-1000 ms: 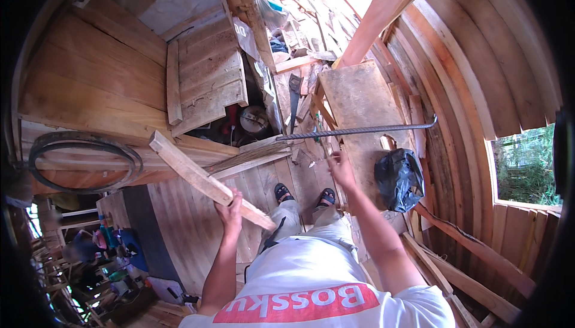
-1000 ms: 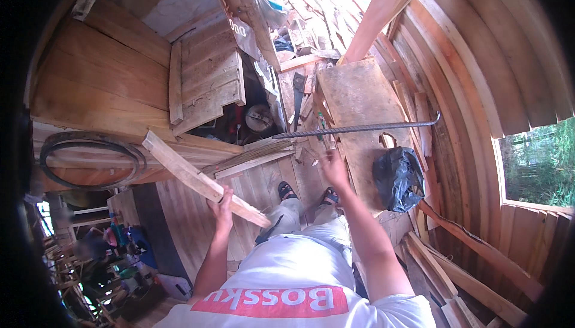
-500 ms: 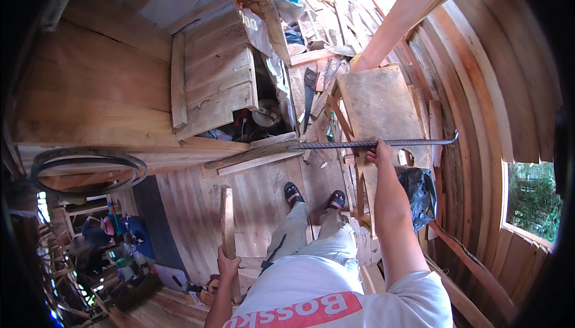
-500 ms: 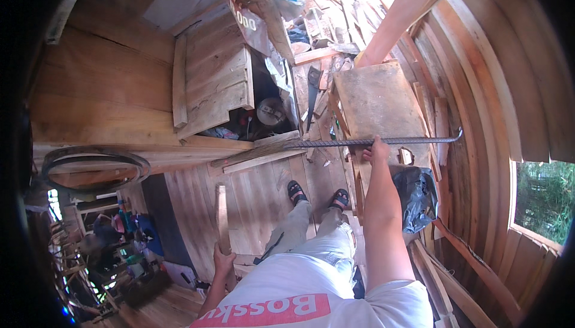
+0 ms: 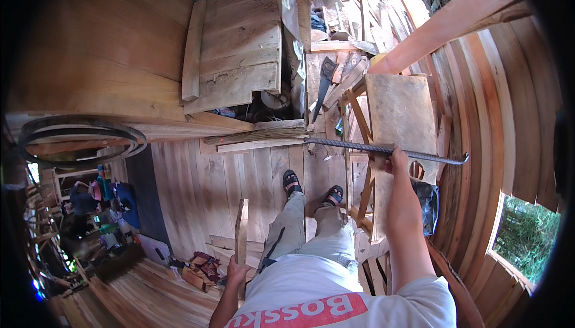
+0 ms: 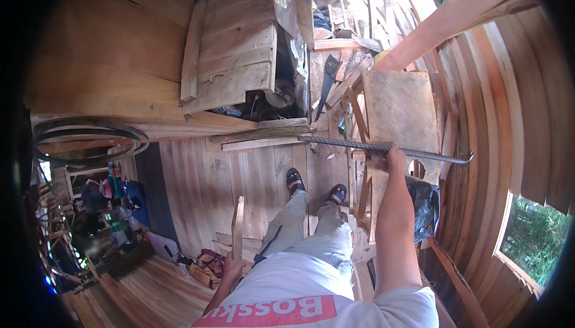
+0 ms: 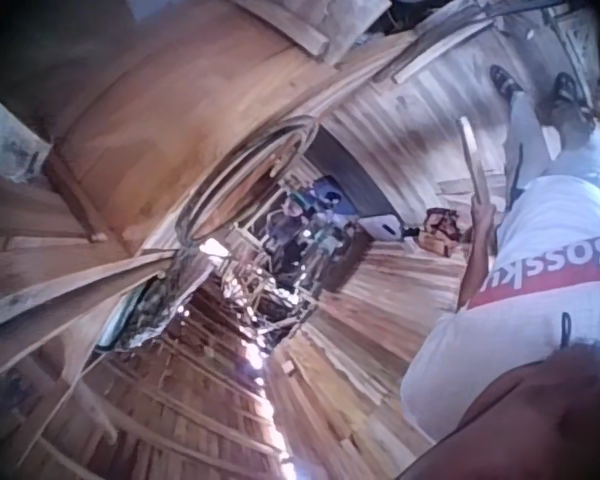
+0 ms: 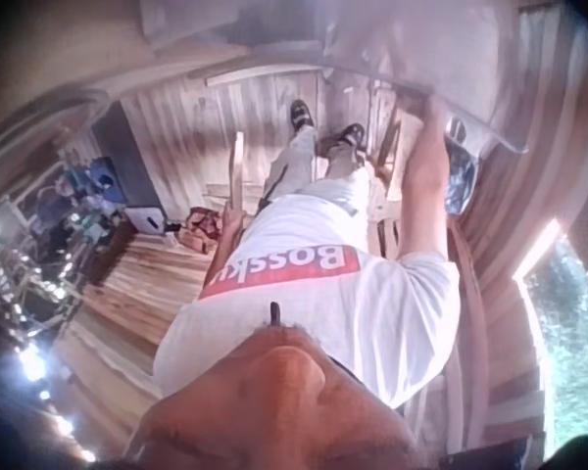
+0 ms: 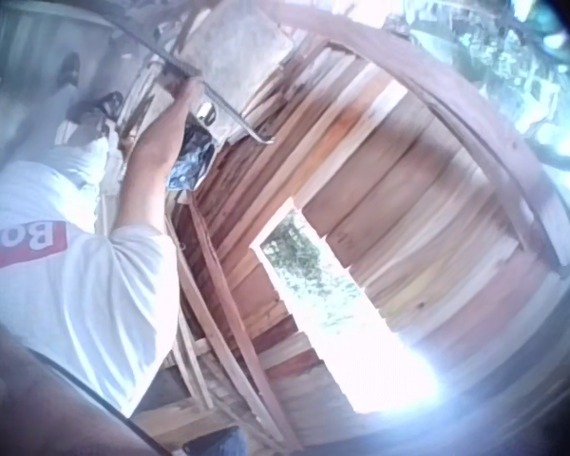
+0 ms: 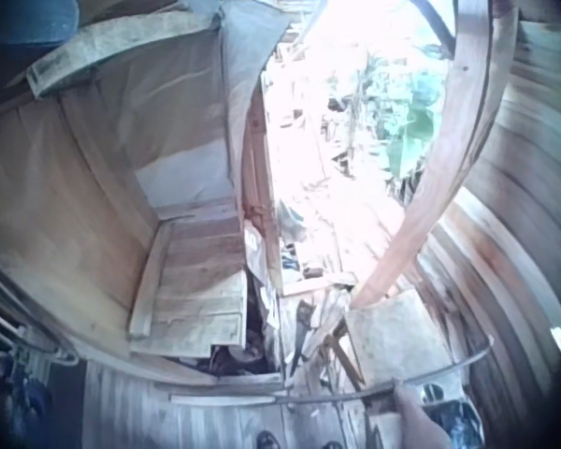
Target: The person uses a heavy metal bar to repeatedly strike and split wooden planks on a workbench. They pick up pieces of wood, position them on the bench, and use the bar as a lever or hammer to break them into smaller sections.
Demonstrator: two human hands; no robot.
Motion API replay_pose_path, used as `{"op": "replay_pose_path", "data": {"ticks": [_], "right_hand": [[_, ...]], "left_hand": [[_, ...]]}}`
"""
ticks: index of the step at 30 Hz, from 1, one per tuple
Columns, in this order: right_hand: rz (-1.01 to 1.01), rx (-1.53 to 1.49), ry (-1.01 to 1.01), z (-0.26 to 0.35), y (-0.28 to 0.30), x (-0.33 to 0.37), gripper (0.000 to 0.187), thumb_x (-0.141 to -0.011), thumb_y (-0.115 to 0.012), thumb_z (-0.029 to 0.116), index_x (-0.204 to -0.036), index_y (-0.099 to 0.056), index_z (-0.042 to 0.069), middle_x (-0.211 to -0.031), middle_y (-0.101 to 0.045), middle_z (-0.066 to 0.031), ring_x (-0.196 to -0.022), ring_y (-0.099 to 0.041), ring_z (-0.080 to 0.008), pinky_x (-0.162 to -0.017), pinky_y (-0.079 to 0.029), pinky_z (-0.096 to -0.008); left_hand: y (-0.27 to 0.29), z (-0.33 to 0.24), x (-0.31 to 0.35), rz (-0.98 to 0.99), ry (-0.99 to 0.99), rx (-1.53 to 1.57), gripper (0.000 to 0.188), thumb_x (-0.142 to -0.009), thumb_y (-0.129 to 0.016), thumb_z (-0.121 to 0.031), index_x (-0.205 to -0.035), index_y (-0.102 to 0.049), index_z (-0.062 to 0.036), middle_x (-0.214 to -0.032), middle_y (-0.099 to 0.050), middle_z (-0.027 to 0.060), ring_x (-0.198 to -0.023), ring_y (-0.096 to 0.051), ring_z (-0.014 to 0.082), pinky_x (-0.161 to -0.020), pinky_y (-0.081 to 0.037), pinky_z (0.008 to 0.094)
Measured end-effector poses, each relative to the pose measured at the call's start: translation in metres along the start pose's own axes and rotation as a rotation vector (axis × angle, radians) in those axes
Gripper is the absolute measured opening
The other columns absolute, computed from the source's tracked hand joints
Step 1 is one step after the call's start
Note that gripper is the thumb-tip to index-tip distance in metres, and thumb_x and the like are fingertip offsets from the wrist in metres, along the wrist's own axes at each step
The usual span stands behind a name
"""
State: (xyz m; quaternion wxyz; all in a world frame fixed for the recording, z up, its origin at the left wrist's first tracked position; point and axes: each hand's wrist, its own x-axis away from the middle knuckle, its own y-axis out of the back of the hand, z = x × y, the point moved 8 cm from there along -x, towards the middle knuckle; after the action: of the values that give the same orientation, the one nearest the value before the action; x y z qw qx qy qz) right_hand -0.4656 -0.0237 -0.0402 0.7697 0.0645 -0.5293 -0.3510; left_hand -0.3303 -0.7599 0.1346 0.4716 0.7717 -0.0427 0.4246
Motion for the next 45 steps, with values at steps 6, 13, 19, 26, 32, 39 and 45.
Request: {"op": "replay_pose_path", "data": {"ticks": [6, 13, 19, 26, 32, 39, 45], "right_hand": [[-0.447, 0.862, 0.687, 0.059, 0.021, 0.082, 0.031, -0.078, -0.058, 0.008, -0.108, -0.056, 0.003, -0.1, -0.059, -0.0196, -0.093, -0.061, -0.0379, -0.078, -0.051, -0.0474], [-0.314, 1.219, 1.014, 0.073, 0.013, 0.058, 0.032, -0.074, -0.059, 0.0, -0.105, -0.056, 0.008, -0.104, -0.056, -0.0153, -0.099, -0.058, -0.0353, -0.083, -0.049, -0.0446], [0.061, 1.293, 1.052, 0.076, 0.005, 0.044, 0.034, -0.073, -0.059, 0.004, -0.106, -0.055, 0.009, -0.103, -0.059, -0.0143, -0.099, -0.06, -0.0355, -0.084, -0.05, -0.044], [0.289, 1.117, 1.014, 0.077, -0.006, 0.1, 0.022, -0.066, -0.057, 0.011, -0.086, -0.059, 0.002, -0.081, -0.062, -0.0234, -0.082, -0.061, -0.0416, -0.076, -0.048, -0.0485], [0.35, 1.002, 0.977, 0.072, 0.023, 0.184, 0.03, -0.076, -0.063, 0.025, -0.083, -0.06, -0.003, -0.075, -0.06, -0.0275, -0.074, -0.062, -0.0427, -0.068, -0.045, -0.0495], [0.269, 0.864, 0.738, 0.016, 0.104, 0.302, 0.04, -0.089, -0.061, 0.038, -0.09, -0.062, -0.002, -0.079, -0.063, -0.0281, -0.082, -0.062, -0.0456, -0.07, -0.048, -0.052], [0.205, 0.544, 0.509, -0.085, 0.137, 0.351, 0.042, -0.093, -0.057, 0.038, -0.106, -0.062, -0.001, -0.072, -0.06, -0.0207, -0.067, -0.06, -0.0256, -0.062, -0.045, -0.0405]], "left_hand": [[-0.003, -0.001, 0.013, 0.061, 0.04, 0.006, 0.071, -0.063, -0.075, -0.017, -0.125, -0.046, -0.001, -0.114, -0.062, 0.0225, -0.106, -0.061, 0.0362, -0.091, -0.049, 0.0406], [-0.015, 0.031, 0.008, 0.145, 0.089, 0.013, 0.074, -0.065, -0.072, -0.014, -0.131, -0.042, -0.0025, -0.12, -0.059, 0.0233, -0.114, -0.058, 0.0361, -0.097, -0.045, 0.0396], [-0.007, 0.026, 0.015, 0.105, 0.021, 0.044, 0.074, -0.067, -0.069, -0.009, -0.133, -0.035, -0.0017, -0.122, -0.055, 0.0246, -0.116, -0.055, 0.0366, -0.101, -0.042, 0.0378], [0.004, 0.004, 0.001, 0.184, -0.026, 0.016, 0.068, -0.07, -0.069, -0.012, -0.133, -0.046, -0.0007, -0.117, -0.061, 0.0193, -0.109, -0.059, 0.0286, -0.094, -0.046, 0.037], [0.004, -0.058, -0.022, 0.356, -0.16, 0.081, 0.056, -0.073, -0.067, -0.016, -0.126, -0.054, 0.0001, -0.11, -0.065, 0.0166, -0.101, -0.061, 0.0241, -0.089, -0.047, 0.0342], [-0.039, -0.181, -0.039, 0.59, -0.442, -0.08, 0.069, -0.072, -0.069, -0.026, -0.131, -0.049, 0.0026, -0.118, -0.061, 0.0219, -0.11, -0.058, 0.0293, -0.095, -0.044, 0.0354], [-0.069, -0.247, -0.028, 0.569, -0.753, -0.412, 0.053, -0.076, -0.06, -0.025, -0.12, -0.049, 0.0016, -0.114, -0.061, 0.0254, -0.109, -0.057, 0.0399, -0.093, -0.046, 0.0436]]}}
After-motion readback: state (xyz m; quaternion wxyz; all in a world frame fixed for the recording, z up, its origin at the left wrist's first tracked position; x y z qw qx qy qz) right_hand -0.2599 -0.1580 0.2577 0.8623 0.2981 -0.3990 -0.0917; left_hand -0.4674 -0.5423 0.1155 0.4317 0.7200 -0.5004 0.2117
